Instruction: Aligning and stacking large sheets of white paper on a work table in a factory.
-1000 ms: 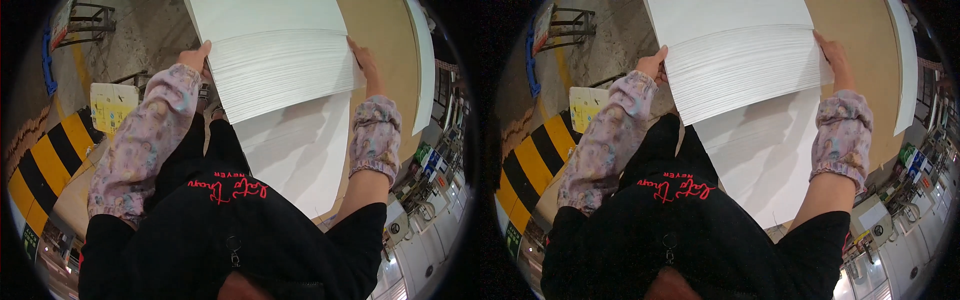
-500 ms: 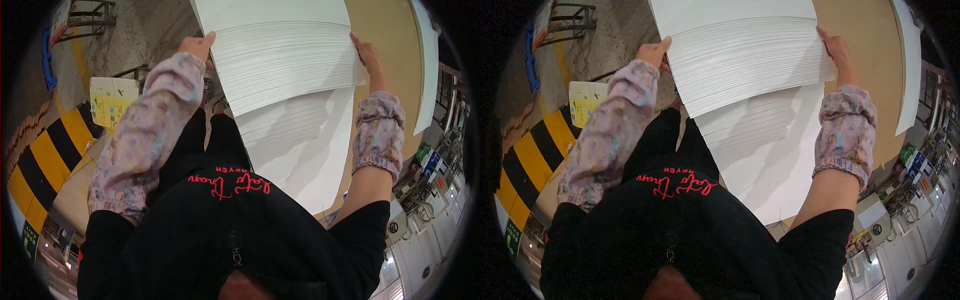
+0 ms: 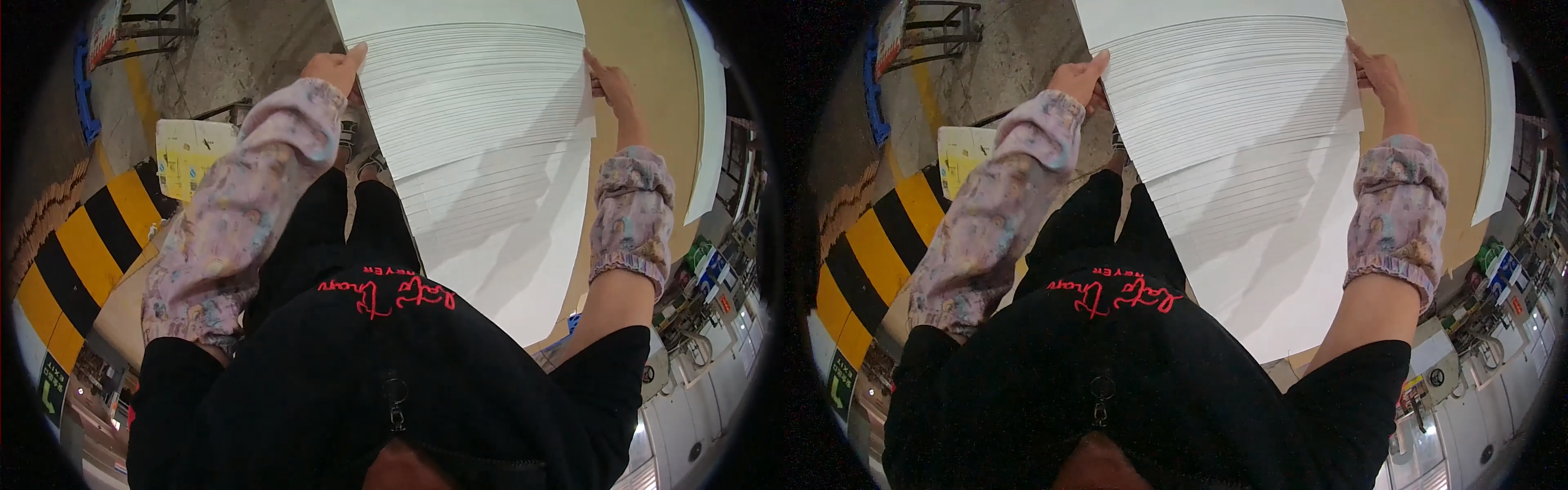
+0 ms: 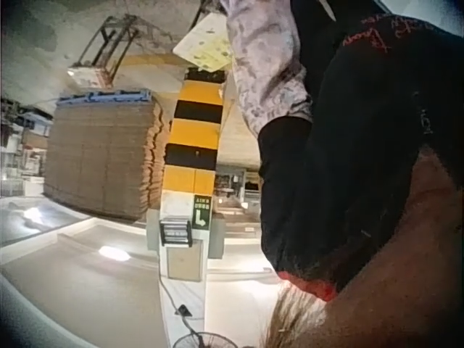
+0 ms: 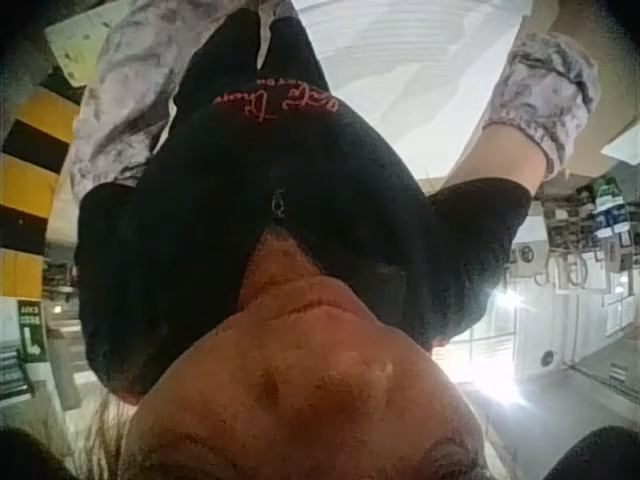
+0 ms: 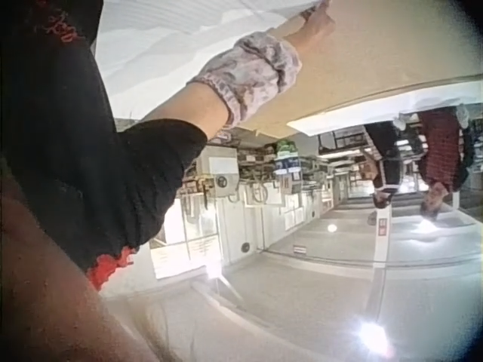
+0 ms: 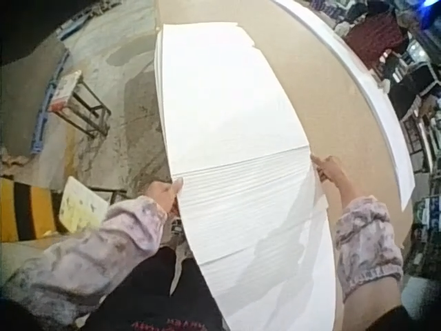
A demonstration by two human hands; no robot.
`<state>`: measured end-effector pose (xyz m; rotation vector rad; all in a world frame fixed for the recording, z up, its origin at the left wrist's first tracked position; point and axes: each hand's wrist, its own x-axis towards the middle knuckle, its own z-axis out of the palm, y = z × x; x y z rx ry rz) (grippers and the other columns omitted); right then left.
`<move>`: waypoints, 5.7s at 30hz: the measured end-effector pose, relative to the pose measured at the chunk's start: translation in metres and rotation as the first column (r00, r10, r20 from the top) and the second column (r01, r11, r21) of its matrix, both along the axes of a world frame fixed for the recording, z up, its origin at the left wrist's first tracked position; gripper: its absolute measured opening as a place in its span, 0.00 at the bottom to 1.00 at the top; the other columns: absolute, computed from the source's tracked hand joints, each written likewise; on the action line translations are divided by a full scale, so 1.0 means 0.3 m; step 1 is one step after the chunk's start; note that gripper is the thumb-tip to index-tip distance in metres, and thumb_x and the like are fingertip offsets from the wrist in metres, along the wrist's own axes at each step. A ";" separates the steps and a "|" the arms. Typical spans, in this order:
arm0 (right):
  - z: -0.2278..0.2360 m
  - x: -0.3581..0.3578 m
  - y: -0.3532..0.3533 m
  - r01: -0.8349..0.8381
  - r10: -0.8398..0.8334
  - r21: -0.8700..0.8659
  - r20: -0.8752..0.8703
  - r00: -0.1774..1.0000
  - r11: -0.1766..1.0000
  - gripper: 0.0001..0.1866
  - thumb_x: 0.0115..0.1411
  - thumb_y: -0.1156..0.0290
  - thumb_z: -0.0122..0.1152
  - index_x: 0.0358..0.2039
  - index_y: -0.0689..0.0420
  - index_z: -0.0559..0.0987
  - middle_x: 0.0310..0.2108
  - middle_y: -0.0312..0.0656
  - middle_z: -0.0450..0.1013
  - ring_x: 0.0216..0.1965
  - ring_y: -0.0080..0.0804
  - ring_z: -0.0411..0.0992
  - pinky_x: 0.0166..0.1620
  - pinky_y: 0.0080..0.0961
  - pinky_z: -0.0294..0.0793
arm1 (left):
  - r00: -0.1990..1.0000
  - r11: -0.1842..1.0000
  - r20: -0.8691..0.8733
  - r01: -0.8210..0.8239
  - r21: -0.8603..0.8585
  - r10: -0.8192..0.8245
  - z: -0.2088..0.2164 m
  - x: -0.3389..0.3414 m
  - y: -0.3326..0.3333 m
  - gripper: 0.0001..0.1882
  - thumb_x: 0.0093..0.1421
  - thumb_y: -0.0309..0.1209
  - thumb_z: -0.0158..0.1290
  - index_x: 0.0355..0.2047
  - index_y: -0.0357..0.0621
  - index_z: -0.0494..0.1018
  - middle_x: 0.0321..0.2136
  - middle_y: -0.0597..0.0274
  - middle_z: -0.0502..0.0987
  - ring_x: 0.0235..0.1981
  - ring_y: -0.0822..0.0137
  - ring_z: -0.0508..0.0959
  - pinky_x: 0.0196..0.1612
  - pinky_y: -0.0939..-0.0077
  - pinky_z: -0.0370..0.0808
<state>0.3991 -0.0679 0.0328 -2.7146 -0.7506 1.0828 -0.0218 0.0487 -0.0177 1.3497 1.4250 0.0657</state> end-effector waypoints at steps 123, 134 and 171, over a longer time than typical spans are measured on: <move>-0.081 0.065 -0.019 0.161 -0.072 0.378 -0.239 0.968 0.912 0.15 0.50 0.61 0.61 0.31 0.60 0.75 0.25 0.33 0.71 0.26 0.18 0.66 0.31 0.14 0.63 | 0.968 0.974 0.168 -0.161 -0.162 0.188 0.041 0.123 0.034 0.20 0.53 0.44 0.52 0.36 0.39 0.71 0.23 0.67 0.72 0.20 0.78 0.69 0.23 0.84 0.69; -0.148 -0.034 -0.038 0.473 -0.272 0.583 -0.402 0.875 0.661 0.11 0.50 0.65 0.61 0.30 0.59 0.76 0.26 0.33 0.71 0.29 0.19 0.66 0.36 0.16 0.64 | 0.932 0.954 0.309 -0.100 -0.282 0.189 -0.007 0.029 0.071 0.18 0.54 0.37 0.52 0.42 0.39 0.69 0.32 0.63 0.74 0.29 0.75 0.73 0.32 0.81 0.72; -0.171 0.031 -0.058 0.536 -0.157 0.527 -0.601 0.784 0.659 0.11 0.50 0.68 0.60 0.33 0.58 0.75 0.30 0.35 0.72 0.32 0.22 0.69 0.38 0.17 0.68 | 0.978 0.985 0.197 -0.100 0.143 0.071 -0.007 0.051 -0.007 0.14 0.53 0.35 0.51 0.35 0.37 0.73 0.25 0.61 0.76 0.26 0.73 0.73 0.32 0.77 0.69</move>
